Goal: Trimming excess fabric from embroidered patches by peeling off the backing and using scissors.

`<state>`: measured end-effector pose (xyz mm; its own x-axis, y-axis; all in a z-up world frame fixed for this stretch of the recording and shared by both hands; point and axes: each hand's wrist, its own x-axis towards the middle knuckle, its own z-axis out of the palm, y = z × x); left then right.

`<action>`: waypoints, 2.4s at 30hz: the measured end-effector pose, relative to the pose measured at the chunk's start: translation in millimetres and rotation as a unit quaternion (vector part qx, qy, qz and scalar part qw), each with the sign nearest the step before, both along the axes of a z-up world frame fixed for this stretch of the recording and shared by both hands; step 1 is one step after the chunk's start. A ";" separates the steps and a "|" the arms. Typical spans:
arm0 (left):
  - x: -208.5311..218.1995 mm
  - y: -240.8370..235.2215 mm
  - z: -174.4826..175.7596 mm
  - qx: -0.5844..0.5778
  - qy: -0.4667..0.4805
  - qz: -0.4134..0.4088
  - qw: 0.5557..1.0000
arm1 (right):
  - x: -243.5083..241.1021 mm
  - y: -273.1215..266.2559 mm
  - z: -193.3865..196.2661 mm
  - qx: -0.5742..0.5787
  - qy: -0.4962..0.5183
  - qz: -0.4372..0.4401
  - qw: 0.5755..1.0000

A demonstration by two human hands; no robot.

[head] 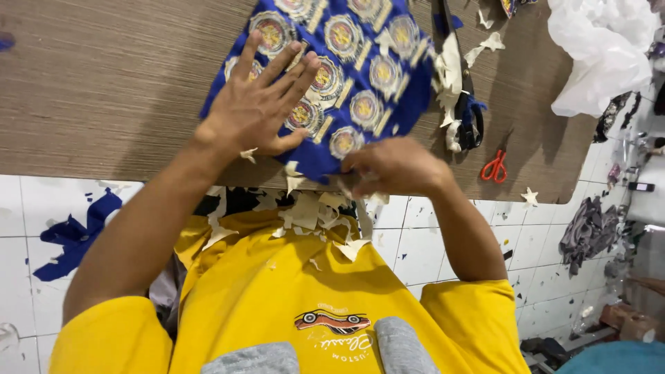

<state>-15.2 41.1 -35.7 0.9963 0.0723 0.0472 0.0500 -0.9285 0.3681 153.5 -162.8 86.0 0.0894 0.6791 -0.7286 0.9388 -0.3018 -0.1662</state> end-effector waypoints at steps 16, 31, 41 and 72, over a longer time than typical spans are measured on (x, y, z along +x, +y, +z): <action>-8.4 -47.8 46.7 -0.090 0.129 0.213 0.964 | 8.2 43.4 -49.1 0.514 -0.086 0.283 0.805; -4.9 -47.6 37.9 -0.066 0.126 0.219 0.965 | -1.6 46.6 -73.9 0.544 -0.088 0.124 0.825; -12.7 -31.5 31.3 -0.069 0.080 0.168 0.980 | 82.0 5.1 -70.6 0.564 -0.150 -0.248 0.773; 4.4 -8.8 2.5 -0.025 0.003 0.114 0.993 | 12.3 80.9 -53.5 0.377 -0.028 0.292 0.879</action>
